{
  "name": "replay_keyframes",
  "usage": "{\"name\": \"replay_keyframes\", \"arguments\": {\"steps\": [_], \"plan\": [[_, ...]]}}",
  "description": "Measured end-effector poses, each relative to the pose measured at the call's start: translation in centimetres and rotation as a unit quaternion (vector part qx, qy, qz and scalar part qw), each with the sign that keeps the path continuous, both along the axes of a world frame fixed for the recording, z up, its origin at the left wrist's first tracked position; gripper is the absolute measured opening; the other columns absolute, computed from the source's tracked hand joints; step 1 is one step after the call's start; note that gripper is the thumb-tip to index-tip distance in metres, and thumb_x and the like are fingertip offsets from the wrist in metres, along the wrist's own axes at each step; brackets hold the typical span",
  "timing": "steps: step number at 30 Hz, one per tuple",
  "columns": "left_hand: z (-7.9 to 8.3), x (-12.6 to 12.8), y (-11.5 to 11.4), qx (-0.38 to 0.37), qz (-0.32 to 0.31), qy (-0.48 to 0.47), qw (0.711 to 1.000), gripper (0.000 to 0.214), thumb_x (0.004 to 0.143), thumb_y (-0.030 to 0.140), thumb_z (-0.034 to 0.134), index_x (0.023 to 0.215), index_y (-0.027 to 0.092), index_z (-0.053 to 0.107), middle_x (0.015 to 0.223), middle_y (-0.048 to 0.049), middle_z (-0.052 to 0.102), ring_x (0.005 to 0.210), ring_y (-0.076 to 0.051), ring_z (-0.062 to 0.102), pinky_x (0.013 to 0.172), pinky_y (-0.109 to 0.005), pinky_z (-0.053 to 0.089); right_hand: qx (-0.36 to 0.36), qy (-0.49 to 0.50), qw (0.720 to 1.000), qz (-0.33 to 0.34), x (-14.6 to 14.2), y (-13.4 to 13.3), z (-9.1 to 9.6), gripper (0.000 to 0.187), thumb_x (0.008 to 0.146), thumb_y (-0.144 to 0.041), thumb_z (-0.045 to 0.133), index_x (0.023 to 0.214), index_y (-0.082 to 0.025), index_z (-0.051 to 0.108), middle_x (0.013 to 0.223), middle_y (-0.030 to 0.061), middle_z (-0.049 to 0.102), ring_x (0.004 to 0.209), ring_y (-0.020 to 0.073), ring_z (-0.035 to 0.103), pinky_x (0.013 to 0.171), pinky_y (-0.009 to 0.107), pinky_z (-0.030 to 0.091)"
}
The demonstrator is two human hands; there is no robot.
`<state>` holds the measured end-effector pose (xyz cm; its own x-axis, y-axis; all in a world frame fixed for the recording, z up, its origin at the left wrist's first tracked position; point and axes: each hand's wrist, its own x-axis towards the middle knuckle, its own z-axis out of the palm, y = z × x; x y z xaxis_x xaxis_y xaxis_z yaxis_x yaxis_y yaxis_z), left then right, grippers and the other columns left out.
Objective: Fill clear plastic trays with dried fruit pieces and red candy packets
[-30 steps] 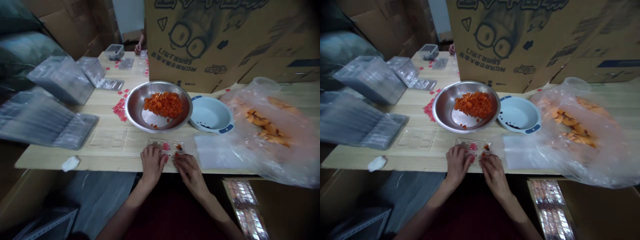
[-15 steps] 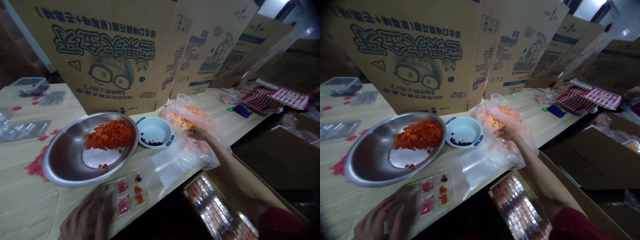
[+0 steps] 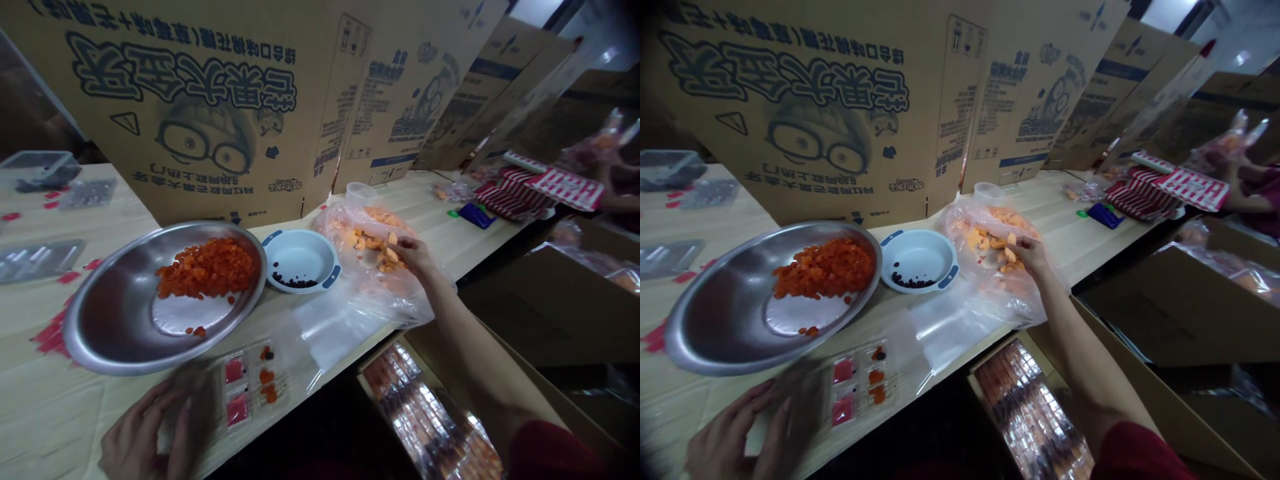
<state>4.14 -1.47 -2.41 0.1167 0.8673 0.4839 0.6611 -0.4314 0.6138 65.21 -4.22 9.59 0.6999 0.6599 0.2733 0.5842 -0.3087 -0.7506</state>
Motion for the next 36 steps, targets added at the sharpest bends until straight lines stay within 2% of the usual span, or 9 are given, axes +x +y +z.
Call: {"name": "replay_keyframes", "arguments": {"steps": [3, 7, 13, 17, 20, 22, 26, 30, 36], "plan": [[2.0, 2.9, 0.3, 0.045, -0.044, 0.021, 0.998, 0.024, 0.094, 0.044, 0.057, 0.109, 0.03, 0.069, 0.122, -0.0088, 0.07, 0.113, -0.036, 0.062, 0.104, -0.058, 0.044, 0.024, 0.033, 0.999, -0.005, 0.2, -0.1, 0.3, 0.044, 0.068, -0.059, 0.078, 0.075, -0.021, 0.057, 0.067, 0.0019, 0.062, 0.063, 0.0175, 0.06, 0.058, 0.031, 0.052], [3.7, 5.5, 0.1, 0.06, -0.078, 0.003, 0.995, 0.02, 0.097, 0.038, 0.056, 0.106, 0.026, 0.069, 0.115, -0.0088, 0.071, 0.111, -0.032, 0.061, 0.102, -0.051, 0.047, 0.003, 0.02, 1.0, -0.017, 0.0, -0.1, 0.1, 0.033, 0.065, -0.043, 0.081, 0.066, -0.02, 0.058, 0.062, 0.0022, 0.062, 0.061, 0.0175, 0.058, 0.057, 0.03, 0.05], [3.8, 4.2, -1.1, 0.032, -0.1, -0.013, 0.994, 0.018, 0.098, 0.032, 0.056, 0.11, 0.028, 0.07, 0.112, -0.0059, 0.074, 0.112, -0.03, 0.062, 0.1, -0.047, 0.05, -0.042, -0.068, 0.997, -0.015, -1.4, -0.4, 0.0, 0.008, 0.07, -0.022, 0.071, 0.066, -0.016, 0.067, 0.076, 0.0098, 0.073, 0.078, 0.0239, 0.065, 0.076, 0.035, 0.054], [3.7, 3.8, -1.0, -0.003, -0.089, -0.055, 0.995, 0.02, 0.098, 0.038, 0.059, 0.106, 0.025, 0.072, 0.111, -0.007, 0.074, 0.112, -0.03, 0.063, 0.095, -0.045, 0.054, -0.041, -0.116, 0.992, 0.003, -3.8, -0.8, 2.4, 0.011, 0.076, -0.018, 0.065, 0.081, -0.014, 0.073, 0.095, 0.0164, 0.077, 0.088, 0.0278, 0.069, 0.09, 0.042, 0.055], [5.4, 5.8, -2.0, -0.084, -0.086, -0.13, 0.984, 0.021, 0.098, 0.042, 0.062, 0.106, 0.025, 0.072, 0.109, -0.0066, 0.073, 0.104, -0.027, 0.066, 0.085, -0.04, 0.058, -0.01, -0.134, 0.988, 0.073, -9.3, -1.6, 4.6, 0.022, 0.082, -0.024, 0.068, 0.101, -0.015, 0.075, 0.109, 0.0143, 0.076, 0.089, 0.0256, 0.071, 0.086, 0.039, 0.057], [7.3, 7.8, -3.2, -0.166, -0.104, -0.205, 0.959, 0.024, 0.099, 0.043, 0.062, 0.112, 0.025, 0.07, 0.11, -0.0063, 0.073, 0.093, -0.022, 0.068, 0.076, -0.035, 0.059, 0.043, -0.15, 0.969, 0.192, -15.3, -2.2, 5.0, 0.023, 0.089, -0.03, 0.069, 0.108, -0.018, 0.074, 0.117, 0.0121, 0.074, 0.093, 0.0244, 0.071, 0.083, 0.037, 0.059], [9.2, 10.3, -4.5, -0.246, -0.167, -0.328, 0.897, 0.044, 0.094, 0.041, 0.071, 0.133, 0.026, 0.058, 0.12, -0.0082, 0.071, 0.088, -0.017, 0.07, 0.066, -0.026, 0.056, 0.046, -0.093, 0.907, 0.408, -28.7, -3.1, 2.3, 0.019, 0.099, -0.024, 0.061, 0.113, -0.023, 0.074, 0.115, 0.0099, 0.074, 0.097, 0.0216, 0.071, 0.081, 0.033, 0.06], [7.0, 6.9, -4.3, -0.255, -0.119, -0.351, 0.893, 0.034, 0.098, 0.037, 0.065, 0.129, 0.025, 0.059, 0.099, -0.0037, 0.074, 0.076, -0.014, 0.067, 0.066, -0.024, 0.052, 0.04, 0.051, 0.872, 0.486, -36.8, -2.7, -2.8, 0.026, 0.098, -0.024, 0.063, 0.122, -0.024, 0.073, 0.121, 0.0111, 0.072, 0.092, 0.0193, 0.071, 0.076, 0.031, 0.061], [1.6, 0.8, -2.0, -0.233, 0.0, -0.201, 0.951, 0.033, 0.098, 0.028, 0.06, 0.13, 0.025, 0.054, 0.091, -0.0008, 0.074, 0.074, -0.017, 0.067, 0.072, -0.029, 0.051, 0.049, 0.188, 0.9, 0.39, -37.0, -0.4, -5.5, 0.043, 0.091, -0.034, 0.074, 0.133, -0.025, 0.07, 0.121, 0.0091, 0.07, 0.083, 0.015, 0.066, 0.071, 0.028, 0.061]]}}
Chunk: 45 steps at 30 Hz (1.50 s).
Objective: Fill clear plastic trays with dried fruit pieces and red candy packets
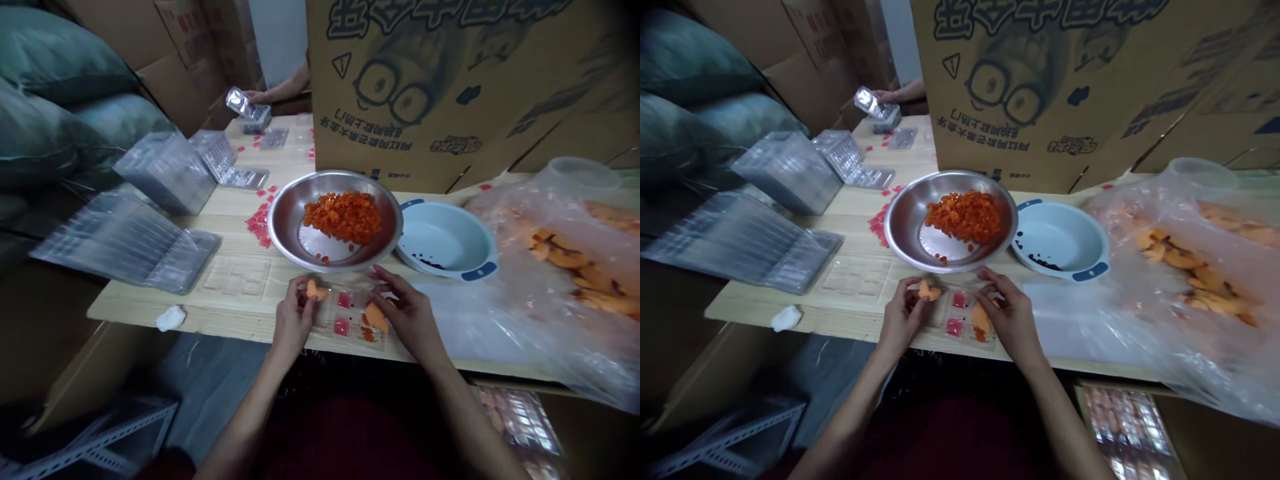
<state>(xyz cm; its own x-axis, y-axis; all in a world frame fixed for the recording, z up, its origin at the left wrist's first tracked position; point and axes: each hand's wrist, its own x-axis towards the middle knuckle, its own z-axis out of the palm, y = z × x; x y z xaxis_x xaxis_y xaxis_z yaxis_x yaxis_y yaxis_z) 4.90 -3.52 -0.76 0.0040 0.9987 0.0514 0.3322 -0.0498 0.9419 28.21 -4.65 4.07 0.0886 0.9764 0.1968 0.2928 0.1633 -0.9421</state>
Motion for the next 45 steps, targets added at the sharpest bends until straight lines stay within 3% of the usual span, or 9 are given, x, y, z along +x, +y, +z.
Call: {"name": "replay_keyframes", "arguments": {"steps": [7, 14, 17, 21, 25, 29, 34, 39, 45], "plan": [[-1.3, 0.9, 0.4, 0.111, 0.006, 0.222, 0.969, 0.016, 0.096, 0.023, 0.06, 0.11, 0.022, 0.068, 0.11, -0.0115, 0.065, 0.108, -0.028, 0.062, 0.089, -0.04, 0.054, -0.011, 0.054, 0.998, -0.005, -0.9, -0.5, -0.8, 0.03, 0.089, -0.037, 0.079, 0.118, -0.028, 0.077, 0.116, 0.007, 0.07, 0.093, 0.0175, 0.069, 0.076, 0.029, 0.062], [2.1, 1.9, -3.3, -0.081, -0.103, -0.181, 0.975, 0.033, 0.094, 0.038, 0.07, 0.122, 0.022, 0.064, 0.086, -0.0019, 0.067, 0.073, -0.015, 0.061, 0.067, -0.027, 0.05, 0.004, 0.108, 0.991, 0.081, -5.8, 0.1, -2.3, 0.035, 0.093, -0.038, 0.075, 0.128, -0.033, 0.073, 0.126, 0.007, 0.066, 0.101, 0.02, 0.072, 0.09, 0.036, 0.063], [1.7, 1.0, -3.9, -0.101, -0.053, -0.21, 0.971, 0.032, 0.092, 0.036, 0.072, 0.119, 0.021, 0.064, 0.083, -0.0008, 0.067, 0.07, -0.014, 0.061, 0.063, -0.025, 0.048, -0.006, 0.065, 0.992, 0.108, -6.6, 0.3, -2.5, 0.031, 0.098, -0.039, 0.068, 0.128, -0.032, 0.073, 0.132, 0.008, 0.066, 0.11, 0.022, 0.07, 0.096, 0.039, 0.061], [0.7, -1.4, -3.6, 0.055, 0.041, -0.049, 0.996, 0.019, 0.099, 0.025, 0.061, 0.117, 0.022, 0.066, 0.108, -0.0063, 0.073, 0.09, -0.018, 0.068, 0.081, -0.03, 0.054, 0.026, 0.027, 0.996, 0.086, -5.9, 0.2, -2.5, 0.025, 0.1, -0.037, 0.065, 0.122, -0.03, 0.075, 0.128, 0.008, 0.07, 0.119, 0.0237, 0.067, 0.102, 0.041, 0.056], [-1.2, -2.2, -2.2, 0.238, -0.037, 0.157, 0.958, 0.021, 0.101, 0.014, 0.049, 0.109, 0.021, 0.067, 0.112, -0.0089, 0.067, 0.105, -0.021, 0.065, 0.09, -0.033, 0.054, 0.075, -0.038, 0.993, 0.084, -5.2, 0.1, -3.3, 0.02, 0.101, -0.033, 0.063, 0.116, -0.028, 0.076, 0.119, 0.008, 0.073, 0.116, 0.0244, 0.067, 0.104, 0.045, 0.053], [-2.4, -1.3, -1.6, 0.225, -0.128, 0.307, 0.916, 0.019, 0.103, 0.018, 0.051, 0.11, 0.021, 0.068, 0.102, -0.0075, 0.067, 0.097, -0.024, 0.061, 0.085, -0.036, 0.053, 0.084, -0.165, 0.973, 0.135, -5.8, 0.4, -4.9, 0.021, 0.1, -0.029, 0.062, 0.116, -0.027, 0.075, 0.121, 0.0085, 0.072, 0.12, 0.0278, 0.063, 0.106, 0.052, 0.049], [-0.1, -1.8, -3.6, 0.162, -0.148, 0.333, 0.917, 0.034, 0.094, 0.01, 0.059, 0.125, 0.021, 0.067, 0.116, -0.0108, 0.07, 0.107, -0.029, 0.058, 0.091, -0.045, 0.051, 0.118, -0.286, 0.941, 0.137, -6.4, 0.8, -6.9, 0.026, 0.097, -0.019, 0.055, 0.111, -0.025, 0.076, 0.125, 0.0111, 0.071, 0.123, 0.0323, 0.059, 0.105, 0.057, 0.046], [2.0, -9.7, 0.0, 0.138, 0.029, 0.231, 0.963, 0.034, 0.096, 0.01, 0.05, 0.123, 0.02, 0.067, 0.114, -0.0095, 0.072, 0.106, -0.023, 0.065, 0.097, -0.037, 0.051, 0.148, -0.309, 0.93, 0.131, -5.6, 0.8, -7.2, 0.023, 0.099, -0.027, 0.055, 0.113, -0.025, 0.074, 0.126, 0.0102, 0.071, 0.12, 0.0333, 0.061, 0.101, 0.056, 0.046], [2.3, -24.4, 10.2, -0.027, 0.246, 0.284, 0.926, 0.016, 0.091, 0.021, 0.063, 0.102, 0.014, 0.072, 0.099, -0.0077, 0.074, 0.09, -0.02, 0.064, 0.087, -0.03, 0.048, 0.207, -0.254, 0.936, 0.132, -3.8, 0.4, -7.6, 0.022, 0.098, -0.035, 0.062, 0.112, -0.025, 0.075, 0.119, 0.011, 0.074, 0.113, 0.0322, 0.067, 0.096, 0.052, 0.052]]}}
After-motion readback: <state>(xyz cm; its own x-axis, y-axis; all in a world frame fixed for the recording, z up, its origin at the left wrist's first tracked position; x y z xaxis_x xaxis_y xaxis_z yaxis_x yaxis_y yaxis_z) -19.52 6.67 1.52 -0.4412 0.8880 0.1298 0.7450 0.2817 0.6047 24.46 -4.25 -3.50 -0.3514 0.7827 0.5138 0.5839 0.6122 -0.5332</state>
